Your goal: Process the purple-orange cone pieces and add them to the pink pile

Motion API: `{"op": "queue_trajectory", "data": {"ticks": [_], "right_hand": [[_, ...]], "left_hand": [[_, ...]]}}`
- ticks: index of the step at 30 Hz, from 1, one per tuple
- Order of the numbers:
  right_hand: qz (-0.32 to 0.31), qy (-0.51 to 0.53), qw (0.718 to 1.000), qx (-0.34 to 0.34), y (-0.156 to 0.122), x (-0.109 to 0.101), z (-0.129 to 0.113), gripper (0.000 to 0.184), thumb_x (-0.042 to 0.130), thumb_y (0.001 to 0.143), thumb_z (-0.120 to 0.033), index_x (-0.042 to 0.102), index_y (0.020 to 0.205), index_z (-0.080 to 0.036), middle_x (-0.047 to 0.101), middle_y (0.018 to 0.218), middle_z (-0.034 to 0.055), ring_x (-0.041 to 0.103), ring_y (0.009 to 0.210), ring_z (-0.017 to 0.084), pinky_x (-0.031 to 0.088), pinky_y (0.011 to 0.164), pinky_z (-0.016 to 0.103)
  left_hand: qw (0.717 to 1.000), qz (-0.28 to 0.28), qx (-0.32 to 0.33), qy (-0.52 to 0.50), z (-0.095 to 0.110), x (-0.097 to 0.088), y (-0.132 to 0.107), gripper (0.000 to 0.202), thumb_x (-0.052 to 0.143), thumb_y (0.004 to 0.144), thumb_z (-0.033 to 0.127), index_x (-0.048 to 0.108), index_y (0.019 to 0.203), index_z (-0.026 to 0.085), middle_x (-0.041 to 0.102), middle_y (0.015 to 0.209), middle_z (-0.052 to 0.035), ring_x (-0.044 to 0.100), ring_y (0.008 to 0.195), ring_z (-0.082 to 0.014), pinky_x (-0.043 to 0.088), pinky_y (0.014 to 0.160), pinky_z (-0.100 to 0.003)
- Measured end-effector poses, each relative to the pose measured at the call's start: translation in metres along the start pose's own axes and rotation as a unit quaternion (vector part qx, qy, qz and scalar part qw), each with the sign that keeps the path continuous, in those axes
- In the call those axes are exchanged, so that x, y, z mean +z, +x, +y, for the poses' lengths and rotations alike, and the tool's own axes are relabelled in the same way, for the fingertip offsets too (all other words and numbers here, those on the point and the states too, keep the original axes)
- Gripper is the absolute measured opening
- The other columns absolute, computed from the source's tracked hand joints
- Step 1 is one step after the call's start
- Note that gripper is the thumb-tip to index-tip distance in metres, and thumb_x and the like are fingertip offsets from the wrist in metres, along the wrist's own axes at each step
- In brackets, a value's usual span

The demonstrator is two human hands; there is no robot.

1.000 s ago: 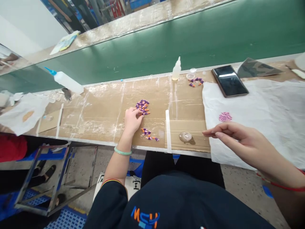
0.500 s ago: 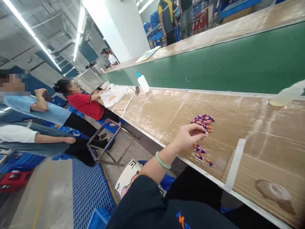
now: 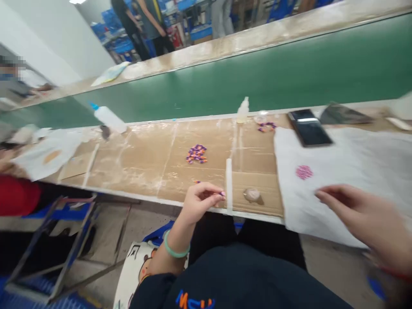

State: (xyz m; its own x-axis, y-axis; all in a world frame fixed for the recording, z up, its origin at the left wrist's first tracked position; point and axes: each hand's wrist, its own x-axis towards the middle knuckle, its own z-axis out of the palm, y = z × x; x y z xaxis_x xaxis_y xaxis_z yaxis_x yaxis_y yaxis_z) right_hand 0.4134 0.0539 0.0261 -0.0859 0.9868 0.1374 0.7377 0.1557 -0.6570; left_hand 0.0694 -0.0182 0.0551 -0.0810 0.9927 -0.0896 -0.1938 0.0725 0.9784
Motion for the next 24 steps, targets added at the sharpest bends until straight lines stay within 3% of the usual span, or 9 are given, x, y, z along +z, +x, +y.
{"op": "queue_trajectory", "data": {"ticks": [2, 5, 9, 11, 18, 24], "right_hand": [[-0.013, 0.018, 0.999, 0.025, 0.000, -0.002, -0.010, 0.039, 0.060, 0.084, -0.061, 0.065, 0.067, -0.026, 0.064, 0.057, 0.0042, 0.058, 0.052, 0.024, 0.042, 0.050, 0.036], [0.017, 0.024, 1.000, -0.003, 0.004, 0.005, -0.016, 0.044, 0.046, 0.094, -0.050, 0.055, 0.061, -0.023, 0.055, 0.052, 0.0021, 0.051, 0.050, 0.019, 0.037, 0.049, 0.032], [0.033, -0.032, 0.999, -0.011, 0.012, 0.019, -0.002, 0.011, 0.054, 0.087, -0.022, 0.061, 0.079, -0.020, 0.065, 0.080, 0.0056, 0.060, 0.074, 0.022, 0.047, 0.069, 0.035], [0.033, -0.048, 0.998, -0.021, 0.015, 0.024, 0.004, 0.008, 0.057, 0.083, -0.015, 0.062, 0.080, -0.020, 0.064, 0.084, 0.0065, 0.060, 0.083, 0.024, 0.048, 0.077, 0.037], [0.033, -0.071, 0.996, -0.040, 0.026, 0.035, 0.013, 0.013, 0.061, 0.081, -0.009, 0.066, 0.088, -0.019, 0.063, 0.084, 0.0061, 0.058, 0.088, 0.026, 0.046, 0.083, 0.039], [0.022, -0.076, 0.996, -0.051, 0.028, 0.038, 0.012, 0.011, 0.060, 0.080, -0.009, 0.062, 0.080, -0.020, 0.063, 0.084, 0.0058, 0.057, 0.087, 0.026, 0.045, 0.083, 0.039]], "left_hand": [[1.000, 0.003, -0.009, 0.011, -0.003, 0.005, -0.007, 0.029, 0.086, 0.067, 0.043, 0.073, 0.072, 0.017, 0.071, 0.065, -0.0041, 0.058, 0.047, -0.0102, 0.048, 0.045, -0.021], [0.999, -0.034, -0.014, 0.022, -0.007, 0.006, -0.012, 0.025, 0.083, 0.071, 0.040, 0.071, 0.069, 0.018, 0.069, 0.062, -0.0032, 0.053, 0.042, -0.0089, 0.045, 0.043, -0.021], [0.995, -0.099, -0.017, 0.011, -0.011, 0.004, -0.014, 0.018, 0.082, 0.073, 0.035, 0.072, 0.070, 0.021, 0.067, 0.060, -0.0031, 0.054, 0.046, -0.0116, 0.044, 0.042, -0.021], [0.993, -0.120, -0.016, 0.006, -0.011, 0.006, -0.014, 0.014, 0.081, 0.075, 0.033, 0.073, 0.070, 0.022, 0.066, 0.060, -0.0026, 0.055, 0.046, -0.0120, 0.043, 0.041, -0.021], [0.992, -0.124, -0.012, 0.001, -0.018, 0.003, -0.013, 0.008, 0.078, 0.078, 0.029, 0.074, 0.074, 0.023, 0.067, 0.063, -0.0019, 0.056, 0.048, -0.0107, 0.047, 0.046, -0.019], [0.994, -0.104, -0.027, -0.007, -0.021, 0.003, -0.012, 0.015, 0.080, 0.075, 0.033, 0.073, 0.071, 0.021, 0.066, 0.061, -0.0020, 0.054, 0.046, -0.0100, 0.043, 0.042, -0.018]]}}
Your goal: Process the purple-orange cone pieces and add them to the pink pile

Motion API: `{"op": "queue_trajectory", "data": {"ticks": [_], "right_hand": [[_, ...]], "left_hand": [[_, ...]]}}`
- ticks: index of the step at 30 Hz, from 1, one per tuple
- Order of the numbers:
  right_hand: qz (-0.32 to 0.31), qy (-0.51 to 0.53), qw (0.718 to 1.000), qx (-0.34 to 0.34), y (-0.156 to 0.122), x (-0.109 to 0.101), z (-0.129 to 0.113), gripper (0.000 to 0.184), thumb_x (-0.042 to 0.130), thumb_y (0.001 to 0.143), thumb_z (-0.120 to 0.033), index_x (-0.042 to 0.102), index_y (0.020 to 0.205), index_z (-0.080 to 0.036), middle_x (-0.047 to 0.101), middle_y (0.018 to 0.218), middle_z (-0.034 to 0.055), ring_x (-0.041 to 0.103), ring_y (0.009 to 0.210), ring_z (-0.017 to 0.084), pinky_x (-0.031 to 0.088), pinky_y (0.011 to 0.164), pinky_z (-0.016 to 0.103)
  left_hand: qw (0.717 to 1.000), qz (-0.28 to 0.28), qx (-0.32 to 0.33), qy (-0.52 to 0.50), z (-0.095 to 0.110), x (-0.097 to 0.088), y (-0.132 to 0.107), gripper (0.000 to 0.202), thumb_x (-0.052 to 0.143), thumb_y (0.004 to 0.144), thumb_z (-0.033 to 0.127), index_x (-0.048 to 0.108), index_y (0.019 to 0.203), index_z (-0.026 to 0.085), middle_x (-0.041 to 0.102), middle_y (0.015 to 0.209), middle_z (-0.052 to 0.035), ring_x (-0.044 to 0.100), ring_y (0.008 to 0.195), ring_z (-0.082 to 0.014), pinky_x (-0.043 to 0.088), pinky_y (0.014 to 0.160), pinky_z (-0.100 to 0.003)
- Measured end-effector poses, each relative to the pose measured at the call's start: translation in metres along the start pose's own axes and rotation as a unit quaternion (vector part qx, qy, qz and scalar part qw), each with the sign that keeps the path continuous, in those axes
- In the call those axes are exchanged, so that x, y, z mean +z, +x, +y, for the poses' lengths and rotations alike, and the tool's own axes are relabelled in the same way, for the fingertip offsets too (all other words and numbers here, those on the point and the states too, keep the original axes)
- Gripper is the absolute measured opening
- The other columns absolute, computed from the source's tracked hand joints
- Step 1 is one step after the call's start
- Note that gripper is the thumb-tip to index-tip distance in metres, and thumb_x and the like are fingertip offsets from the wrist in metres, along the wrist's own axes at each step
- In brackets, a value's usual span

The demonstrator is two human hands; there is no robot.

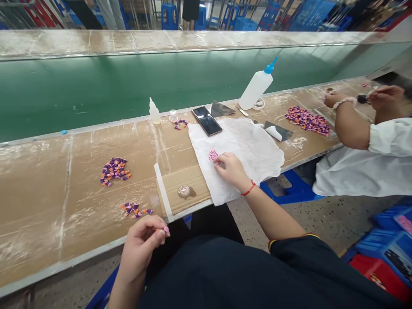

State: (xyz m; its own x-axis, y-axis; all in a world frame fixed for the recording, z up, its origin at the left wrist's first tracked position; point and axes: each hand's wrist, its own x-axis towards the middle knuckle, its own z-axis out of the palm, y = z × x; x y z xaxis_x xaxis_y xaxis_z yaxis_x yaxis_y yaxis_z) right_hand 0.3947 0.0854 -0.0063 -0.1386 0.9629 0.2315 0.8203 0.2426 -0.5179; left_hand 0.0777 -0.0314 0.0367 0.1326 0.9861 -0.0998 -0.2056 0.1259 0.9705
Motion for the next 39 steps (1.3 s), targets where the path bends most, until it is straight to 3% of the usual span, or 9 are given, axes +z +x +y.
{"op": "queue_trajectory", "data": {"ticks": [10, 16, 24, 29, 33, 39], "right_hand": [[-0.009, -0.006, 1.000, 0.010, -0.002, -0.006, 0.003, 0.009, 0.062, 0.080, -0.013, 0.059, 0.077, -0.021, 0.065, 0.083, 0.0051, 0.058, 0.086, 0.026, 0.045, 0.081, 0.040], [-0.008, -0.016, 1.000, 0.014, 0.000, 0.001, 0.002, 0.013, 0.064, 0.081, -0.013, 0.056, 0.074, -0.021, 0.064, 0.081, 0.0059, 0.055, 0.084, 0.026, 0.045, 0.082, 0.041], [-0.014, 0.001, 1.000, -0.017, 0.001, 0.005, -0.004, 0.019, 0.053, 0.083, -0.009, 0.047, 0.072, -0.023, 0.058, 0.078, 0.0093, 0.048, 0.079, 0.028, 0.041, 0.078, 0.046], [-0.042, 0.095, 0.990, -0.096, -0.012, -0.019, -0.039, 0.015, 0.049, 0.094, -0.018, 0.047, 0.080, -0.023, 0.056, 0.079, 0.0047, 0.051, 0.079, 0.024, 0.044, 0.076, 0.040], [-0.065, 0.191, 0.958, -0.206, -0.020, -0.043, -0.079, 0.014, 0.051, 0.098, -0.018, 0.049, 0.085, -0.022, 0.055, 0.079, 0.0028, 0.051, 0.079, 0.022, 0.042, 0.075, 0.037], [-0.073, 0.165, 0.944, -0.277, -0.023, -0.055, -0.107, 0.019, 0.050, 0.097, -0.009, 0.048, 0.083, -0.022, 0.055, 0.077, 0.0029, 0.048, 0.076, 0.021, 0.041, 0.071, 0.036]], "left_hand": [[1.000, 0.006, -0.009, 0.000, -0.004, -0.001, 0.004, 0.018, 0.081, 0.073, 0.034, 0.072, 0.069, 0.019, 0.064, 0.060, -0.0027, 0.053, 0.047, -0.0108, 0.043, 0.043, -0.019], [1.000, 0.006, -0.022, 0.013, -0.004, -0.001, 0.003, 0.016, 0.082, 0.072, 0.035, 0.075, 0.071, 0.020, 0.066, 0.062, -0.0036, 0.054, 0.050, -0.0113, 0.041, 0.044, -0.019], [0.997, -0.010, -0.054, 0.049, -0.001, 0.007, 0.006, 0.023, 0.078, 0.075, 0.041, 0.075, 0.072, 0.019, 0.066, 0.062, -0.0040, 0.054, 0.054, -0.0129, 0.043, 0.050, -0.022], [0.990, -0.033, -0.059, 0.125, 0.009, 0.032, 0.024, 0.022, 0.071, 0.078, 0.037, 0.071, 0.069, 0.016, 0.066, 0.063, -0.0038, 0.056, 0.056, -0.0133, 0.044, 0.054, -0.023], [0.985, -0.086, -0.045, 0.145, 0.020, 0.057, 0.044, 0.022, 0.068, 0.078, 0.035, 0.069, 0.068, 0.016, 0.065, 0.063, -0.0037, 0.056, 0.059, -0.0139, 0.045, 0.057, -0.024], [0.986, -0.121, -0.030, 0.113, 0.029, 0.073, 0.053, 0.024, 0.065, 0.079, 0.036, 0.066, 0.069, 0.015, 0.066, 0.067, -0.0040, 0.056, 0.063, -0.0135, 0.046, 0.061, -0.024]]}}
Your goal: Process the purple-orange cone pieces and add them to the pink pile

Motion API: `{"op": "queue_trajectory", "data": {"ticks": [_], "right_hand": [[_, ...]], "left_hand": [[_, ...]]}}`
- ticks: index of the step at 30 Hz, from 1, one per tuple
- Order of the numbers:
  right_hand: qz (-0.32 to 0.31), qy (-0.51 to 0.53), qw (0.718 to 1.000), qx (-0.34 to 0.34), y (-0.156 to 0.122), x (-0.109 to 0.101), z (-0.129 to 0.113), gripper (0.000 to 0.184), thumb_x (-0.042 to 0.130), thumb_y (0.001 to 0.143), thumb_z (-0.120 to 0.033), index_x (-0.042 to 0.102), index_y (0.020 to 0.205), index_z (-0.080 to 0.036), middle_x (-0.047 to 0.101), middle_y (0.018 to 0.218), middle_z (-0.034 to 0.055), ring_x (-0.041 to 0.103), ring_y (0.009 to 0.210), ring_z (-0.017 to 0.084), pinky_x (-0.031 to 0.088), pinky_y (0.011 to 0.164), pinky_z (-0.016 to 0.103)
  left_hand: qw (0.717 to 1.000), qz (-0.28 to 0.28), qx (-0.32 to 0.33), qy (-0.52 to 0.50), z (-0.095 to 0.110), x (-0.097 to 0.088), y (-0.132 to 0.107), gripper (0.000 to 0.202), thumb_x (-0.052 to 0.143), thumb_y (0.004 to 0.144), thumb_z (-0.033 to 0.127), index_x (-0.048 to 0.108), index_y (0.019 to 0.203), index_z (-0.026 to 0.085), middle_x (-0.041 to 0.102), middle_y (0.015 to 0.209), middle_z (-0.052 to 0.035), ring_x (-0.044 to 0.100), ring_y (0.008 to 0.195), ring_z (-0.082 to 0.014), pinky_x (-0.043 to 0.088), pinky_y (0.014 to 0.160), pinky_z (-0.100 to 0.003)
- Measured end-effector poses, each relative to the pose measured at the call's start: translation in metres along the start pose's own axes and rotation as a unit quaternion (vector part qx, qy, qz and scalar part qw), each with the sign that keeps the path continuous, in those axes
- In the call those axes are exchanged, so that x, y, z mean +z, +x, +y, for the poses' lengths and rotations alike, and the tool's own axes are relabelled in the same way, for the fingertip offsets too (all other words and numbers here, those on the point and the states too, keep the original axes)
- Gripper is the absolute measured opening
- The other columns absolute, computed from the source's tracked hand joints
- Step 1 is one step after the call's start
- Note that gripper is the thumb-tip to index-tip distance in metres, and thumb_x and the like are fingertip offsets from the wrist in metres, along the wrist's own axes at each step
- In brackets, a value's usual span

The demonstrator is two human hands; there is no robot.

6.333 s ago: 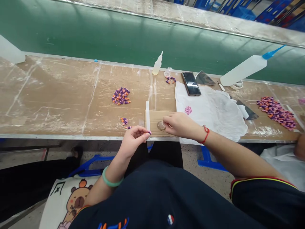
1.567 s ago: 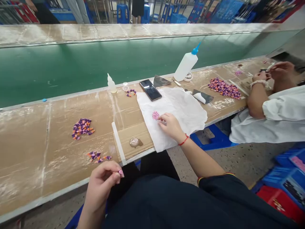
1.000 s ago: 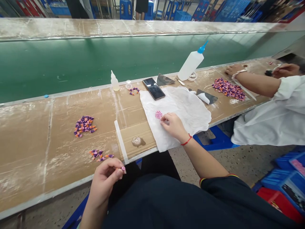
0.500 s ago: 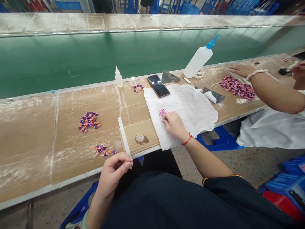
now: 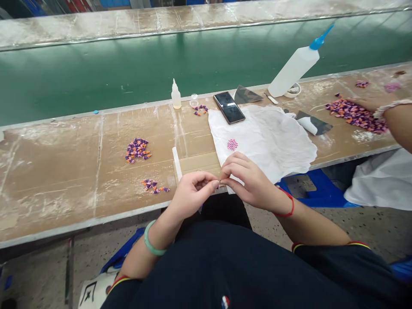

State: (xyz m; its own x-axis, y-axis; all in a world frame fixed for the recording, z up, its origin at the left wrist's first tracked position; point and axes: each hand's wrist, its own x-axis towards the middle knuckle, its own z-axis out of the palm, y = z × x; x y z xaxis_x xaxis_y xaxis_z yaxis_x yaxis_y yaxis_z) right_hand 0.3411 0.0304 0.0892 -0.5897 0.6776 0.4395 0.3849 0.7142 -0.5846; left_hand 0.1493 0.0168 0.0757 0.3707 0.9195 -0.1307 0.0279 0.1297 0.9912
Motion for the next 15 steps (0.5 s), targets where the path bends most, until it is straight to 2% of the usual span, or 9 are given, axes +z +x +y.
{"op": "queue_trajectory", "data": {"ticks": [5, 11, 15], "right_hand": [[-0.007, -0.013, 1.000, -0.006, -0.0022, 0.0029, -0.0035, 0.019, 0.050, 0.096, -0.008, 0.047, 0.083, -0.022, 0.055, 0.077, 0.0033, 0.047, 0.077, 0.021, 0.042, 0.068, 0.035], [0.019, 0.025, 0.999, 0.028, -0.0048, 0.0054, -0.0078, 0.014, 0.056, 0.096, -0.013, 0.051, 0.085, -0.020, 0.056, 0.077, 0.0025, 0.049, 0.077, 0.019, 0.042, 0.069, 0.032], [0.019, 0.032, 0.998, 0.051, -0.0059, 0.0014, -0.0109, 0.010, 0.057, 0.095, -0.015, 0.053, 0.086, -0.020, 0.058, 0.078, 0.0021, 0.051, 0.076, 0.019, 0.042, 0.070, 0.032]], "left_hand": [[1.000, 0.005, -0.007, 0.004, 0.0001, 0.0022, -0.0043, 0.023, 0.065, 0.078, 0.035, 0.063, 0.068, 0.014, 0.062, 0.064, -0.0023, 0.053, 0.061, -0.0121, 0.044, 0.059, -0.023], [0.999, 0.039, -0.017, 0.009, -0.0046, 0.0070, -0.0043, 0.021, 0.063, 0.072, 0.035, 0.059, 0.067, 0.015, 0.053, 0.059, 0.0003, 0.045, 0.057, -0.0103, 0.036, 0.053, -0.023], [0.999, 0.041, -0.009, 0.024, -0.0029, 0.0081, -0.0066, 0.020, 0.060, 0.071, 0.034, 0.056, 0.063, 0.016, 0.050, 0.056, 0.0010, 0.043, 0.056, -0.0102, 0.035, 0.053, -0.023]]}}
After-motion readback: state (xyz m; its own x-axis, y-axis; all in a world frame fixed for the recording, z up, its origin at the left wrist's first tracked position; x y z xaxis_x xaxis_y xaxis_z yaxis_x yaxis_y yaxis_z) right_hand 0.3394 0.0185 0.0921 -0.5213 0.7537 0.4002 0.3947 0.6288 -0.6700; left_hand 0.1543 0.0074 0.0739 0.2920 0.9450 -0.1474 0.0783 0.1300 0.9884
